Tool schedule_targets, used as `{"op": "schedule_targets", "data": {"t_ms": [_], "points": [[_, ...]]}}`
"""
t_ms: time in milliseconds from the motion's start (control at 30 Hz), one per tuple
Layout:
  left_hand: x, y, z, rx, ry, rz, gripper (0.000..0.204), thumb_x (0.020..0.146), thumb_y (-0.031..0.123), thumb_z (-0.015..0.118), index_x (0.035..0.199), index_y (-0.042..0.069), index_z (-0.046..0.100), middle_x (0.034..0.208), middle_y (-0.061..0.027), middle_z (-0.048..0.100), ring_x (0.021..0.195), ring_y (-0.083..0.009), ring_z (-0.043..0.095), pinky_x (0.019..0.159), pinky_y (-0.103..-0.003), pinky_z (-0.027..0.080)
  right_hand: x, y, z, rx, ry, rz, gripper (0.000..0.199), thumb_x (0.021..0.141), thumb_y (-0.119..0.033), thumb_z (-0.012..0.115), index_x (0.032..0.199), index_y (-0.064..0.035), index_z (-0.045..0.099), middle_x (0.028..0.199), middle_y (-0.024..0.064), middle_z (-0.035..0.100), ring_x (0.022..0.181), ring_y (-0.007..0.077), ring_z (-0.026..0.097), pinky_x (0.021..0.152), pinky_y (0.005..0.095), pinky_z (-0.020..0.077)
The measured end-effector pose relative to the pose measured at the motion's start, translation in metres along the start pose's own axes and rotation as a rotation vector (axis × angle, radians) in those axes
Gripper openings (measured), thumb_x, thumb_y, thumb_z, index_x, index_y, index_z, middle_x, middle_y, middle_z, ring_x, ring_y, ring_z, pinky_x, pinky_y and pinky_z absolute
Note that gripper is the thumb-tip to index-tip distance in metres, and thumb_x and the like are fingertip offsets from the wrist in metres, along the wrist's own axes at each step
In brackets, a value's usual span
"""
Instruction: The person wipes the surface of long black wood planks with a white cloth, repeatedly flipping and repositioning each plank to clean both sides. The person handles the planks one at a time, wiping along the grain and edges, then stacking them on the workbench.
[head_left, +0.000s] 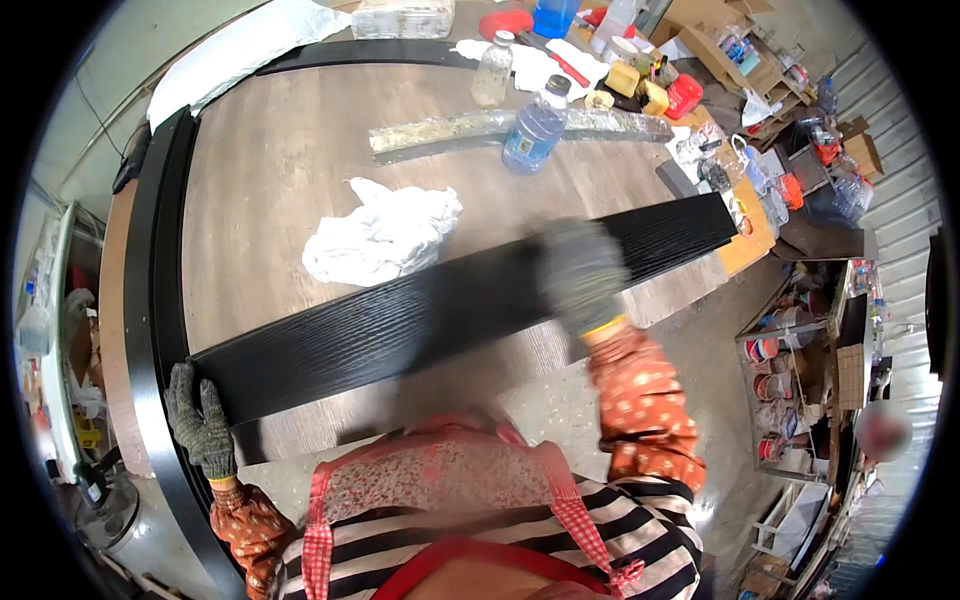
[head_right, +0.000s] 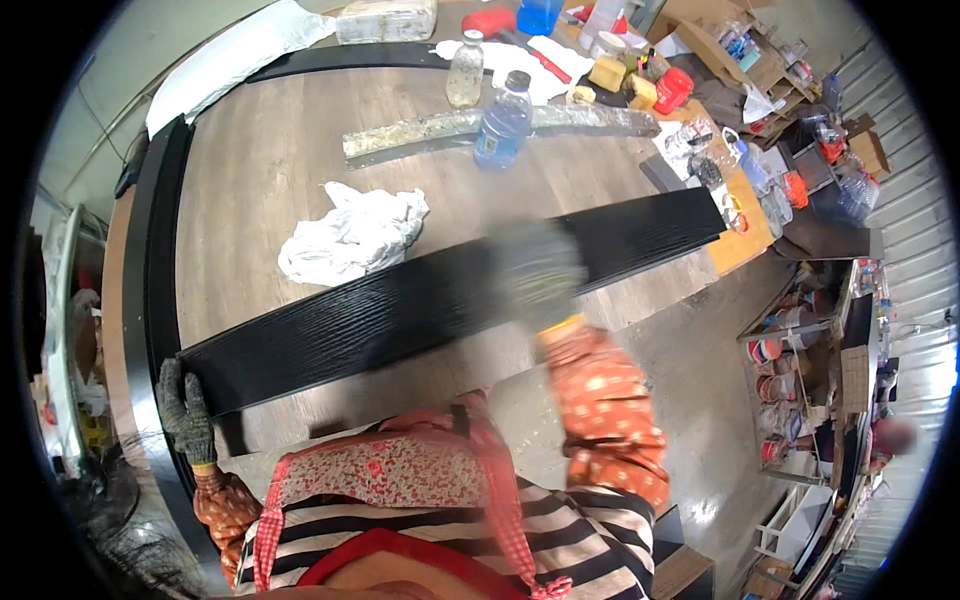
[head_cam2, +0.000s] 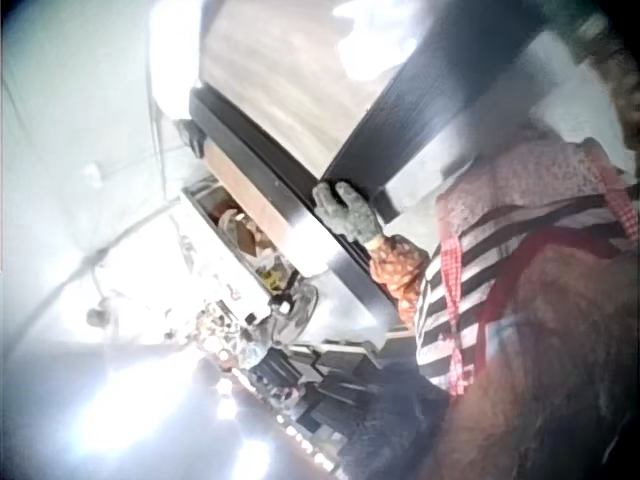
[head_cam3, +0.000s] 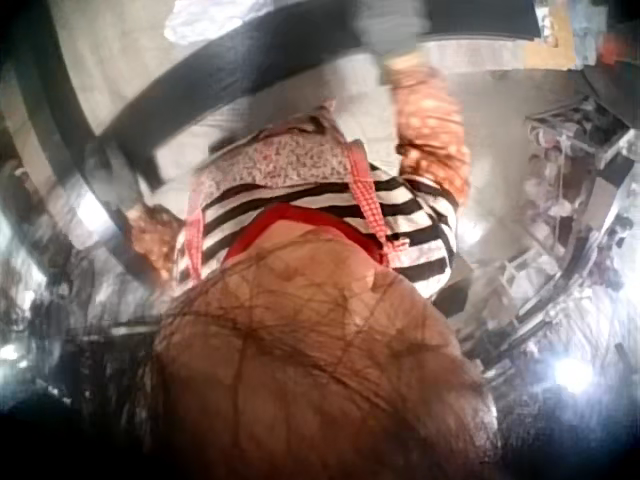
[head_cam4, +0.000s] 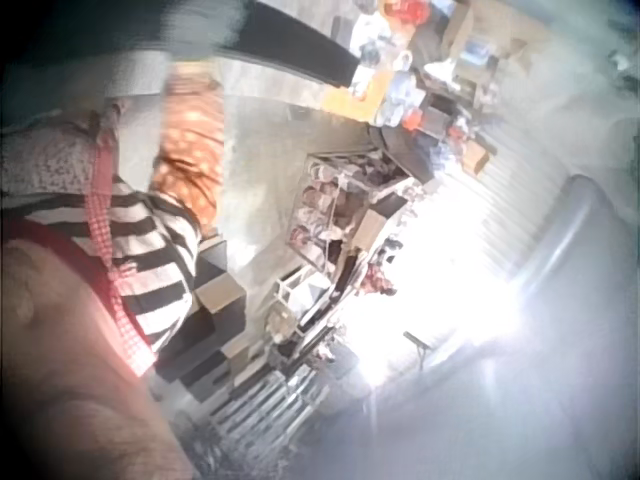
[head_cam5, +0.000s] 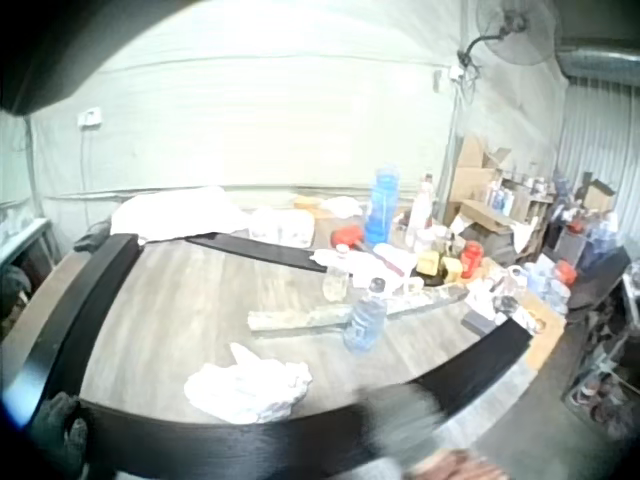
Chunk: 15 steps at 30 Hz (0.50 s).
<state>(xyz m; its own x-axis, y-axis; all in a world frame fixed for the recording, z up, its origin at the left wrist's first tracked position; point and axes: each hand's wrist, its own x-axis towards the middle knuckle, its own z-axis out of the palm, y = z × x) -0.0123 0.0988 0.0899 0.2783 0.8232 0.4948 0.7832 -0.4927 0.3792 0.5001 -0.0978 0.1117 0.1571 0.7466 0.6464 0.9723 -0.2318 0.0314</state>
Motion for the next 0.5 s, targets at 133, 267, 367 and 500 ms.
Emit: {"op": "schedule_targets", "data": {"t_ms": [133,267,367,500], "points": [[-0.014,-0.009,0.019,-0.197,0.026,-0.138,0.036,0.096,0.018,0.061,0.129,0.005,0.061,0.131,-0.0148,0.062,0.121,-0.0326,0.057,0.112,-0.043,0.036,-0.011,0.105,-0.027,-0.352,-0.291,0.675,0.019,0.093,-0.023,0.056,0.097,-0.0106,0.069,0.091,0.0120,0.069,0.093,0.0327,0.069,0.078,0.0458,0.0562],[0.002,0.018,-0.001,0.251,-0.088,0.051,0.038,0.096,0.025,0.061,0.128,0.005,0.062,0.131,-0.0159,0.062,0.120,-0.0381,0.056,0.110,-0.047,0.037,-0.001,-0.006,0.019,-0.148,-0.244,0.065,0.022,0.087,-0.016,0.055,0.105,-0.0089,0.066,0.091,0.0136,0.063,0.082,0.0293,0.062,0.069,0.0430,0.0496],[0.024,0.062,-0.003,0.301,-0.181,0.084,0.043,0.092,0.031,0.064,0.127,0.007,0.062,0.131,-0.0173,0.061,0.121,-0.0393,0.055,0.110,-0.049,0.037,0.007,-0.096,0.027,-0.169,-0.146,-0.381,0.021,0.088,-0.015,0.050,0.104,-0.0067,0.061,0.087,0.0111,0.060,0.082,0.0258,0.060,0.069,0.0423,0.0496],[0.069,0.133,0.012,0.009,-0.379,0.395,0.045,0.090,0.027,0.067,0.129,0.006,0.061,0.131,-0.0182,0.061,0.122,-0.0387,0.055,0.109,-0.048,0.039,0.007,-0.072,0.032,0.039,-0.157,-0.337,0.021,0.090,-0.016,0.049,0.102,-0.0071,0.063,0.080,0.0088,0.060,0.078,0.0250,0.060,0.065,0.0434,0.0499]]}}
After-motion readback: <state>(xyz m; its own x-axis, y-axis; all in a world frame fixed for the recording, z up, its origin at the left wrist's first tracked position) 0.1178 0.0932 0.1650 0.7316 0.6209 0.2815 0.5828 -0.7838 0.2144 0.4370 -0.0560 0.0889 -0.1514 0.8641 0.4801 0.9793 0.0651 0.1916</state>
